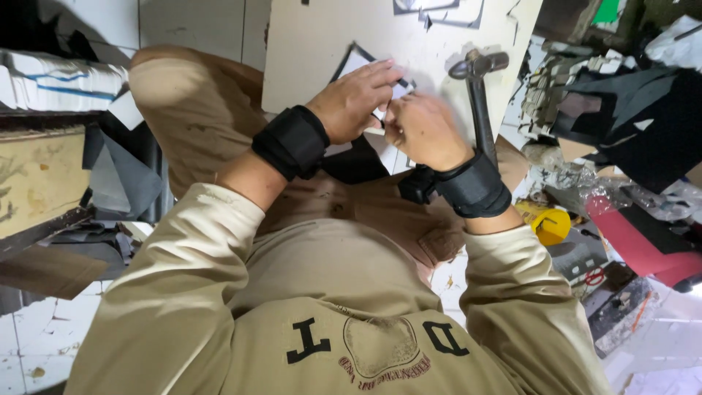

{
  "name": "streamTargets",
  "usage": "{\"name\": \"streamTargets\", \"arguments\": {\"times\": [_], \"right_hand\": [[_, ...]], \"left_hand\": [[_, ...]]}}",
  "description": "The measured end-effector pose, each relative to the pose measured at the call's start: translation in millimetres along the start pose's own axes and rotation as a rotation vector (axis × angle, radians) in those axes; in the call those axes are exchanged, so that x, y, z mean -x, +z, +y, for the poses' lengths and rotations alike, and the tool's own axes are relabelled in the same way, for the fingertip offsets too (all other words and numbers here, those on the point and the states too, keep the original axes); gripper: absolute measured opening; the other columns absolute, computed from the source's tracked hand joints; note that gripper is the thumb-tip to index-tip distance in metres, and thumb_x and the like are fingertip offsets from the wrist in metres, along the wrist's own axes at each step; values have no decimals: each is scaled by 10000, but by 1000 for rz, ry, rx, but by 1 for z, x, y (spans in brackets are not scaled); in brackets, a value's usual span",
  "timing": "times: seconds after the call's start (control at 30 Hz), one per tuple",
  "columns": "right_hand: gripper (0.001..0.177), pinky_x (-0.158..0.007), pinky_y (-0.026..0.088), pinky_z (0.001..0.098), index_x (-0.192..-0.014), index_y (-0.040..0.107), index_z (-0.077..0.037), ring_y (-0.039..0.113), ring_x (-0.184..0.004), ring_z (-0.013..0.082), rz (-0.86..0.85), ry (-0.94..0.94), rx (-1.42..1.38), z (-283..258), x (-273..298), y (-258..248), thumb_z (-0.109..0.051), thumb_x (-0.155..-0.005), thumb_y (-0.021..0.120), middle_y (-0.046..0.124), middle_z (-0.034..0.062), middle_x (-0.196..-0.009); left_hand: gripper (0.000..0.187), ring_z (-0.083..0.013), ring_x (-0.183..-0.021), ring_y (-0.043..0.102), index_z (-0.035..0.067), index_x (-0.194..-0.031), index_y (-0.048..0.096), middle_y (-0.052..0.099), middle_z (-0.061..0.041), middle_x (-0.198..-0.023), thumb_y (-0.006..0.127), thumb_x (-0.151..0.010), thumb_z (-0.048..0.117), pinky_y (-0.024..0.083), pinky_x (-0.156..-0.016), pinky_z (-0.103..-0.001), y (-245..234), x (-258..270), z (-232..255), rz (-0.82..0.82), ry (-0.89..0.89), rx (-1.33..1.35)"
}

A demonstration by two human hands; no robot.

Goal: The person folds and hammers the edges of leather pieces on a work surface.

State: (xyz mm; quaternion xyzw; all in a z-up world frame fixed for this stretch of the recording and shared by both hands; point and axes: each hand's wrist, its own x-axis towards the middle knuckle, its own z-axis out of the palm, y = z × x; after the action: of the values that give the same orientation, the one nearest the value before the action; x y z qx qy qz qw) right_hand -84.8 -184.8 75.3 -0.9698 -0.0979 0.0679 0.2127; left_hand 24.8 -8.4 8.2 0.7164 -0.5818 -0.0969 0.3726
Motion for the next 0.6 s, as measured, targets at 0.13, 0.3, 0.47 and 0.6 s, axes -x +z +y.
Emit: {"name": "streamTargets", "arguments": {"times": [0.13, 0.3, 0.47, 0.6], "right_hand": [[133, -820, 494, 442, -943, 662, -67, 634, -904, 348, 12, -22, -25, 3, 9, 6, -79, -838, 743, 675, 106, -889], [163, -874, 449, 409, -1019, 733, -81, 559, -967, 313, 198, -105, -60, -10, 23, -8, -82, -858, 758, 637, 83, -986], [100, -908, 437, 401, -1037, 735, -75, 554, -1003, 284, 254, -222, 10, -2, 28, -1, -97, -940, 736, 648, 61, -1061], [80, -921, 432, 401, -1047, 719, -64, 550, -1011, 289, 252, -229, 8, 0, 27, 3, -85, -969, 712, 643, 71, -1075]], "left_hand": [[321, -357, -1491, 359, 44, -951, 567, 491, -168, -1533, 844, -790, 71, 332, -1217, -464, -11, -4, 3, -15, -40, -12], [369, -353, -1488, 356, 48, -870, 545, 490, -154, -1531, 884, -738, 108, 350, -1191, -454, -13, -6, 5, -51, -83, 66], [359, -343, -1498, 360, 48, -838, 541, 502, -136, -1534, 883, -744, 105, 362, -1198, -444, -13, -7, 6, -63, -99, 63], [346, -347, -1495, 360, 53, -803, 549, 501, -138, -1531, 885, -754, 122, 355, -1197, -449, -13, -5, 5, -58, -89, 59]]}}
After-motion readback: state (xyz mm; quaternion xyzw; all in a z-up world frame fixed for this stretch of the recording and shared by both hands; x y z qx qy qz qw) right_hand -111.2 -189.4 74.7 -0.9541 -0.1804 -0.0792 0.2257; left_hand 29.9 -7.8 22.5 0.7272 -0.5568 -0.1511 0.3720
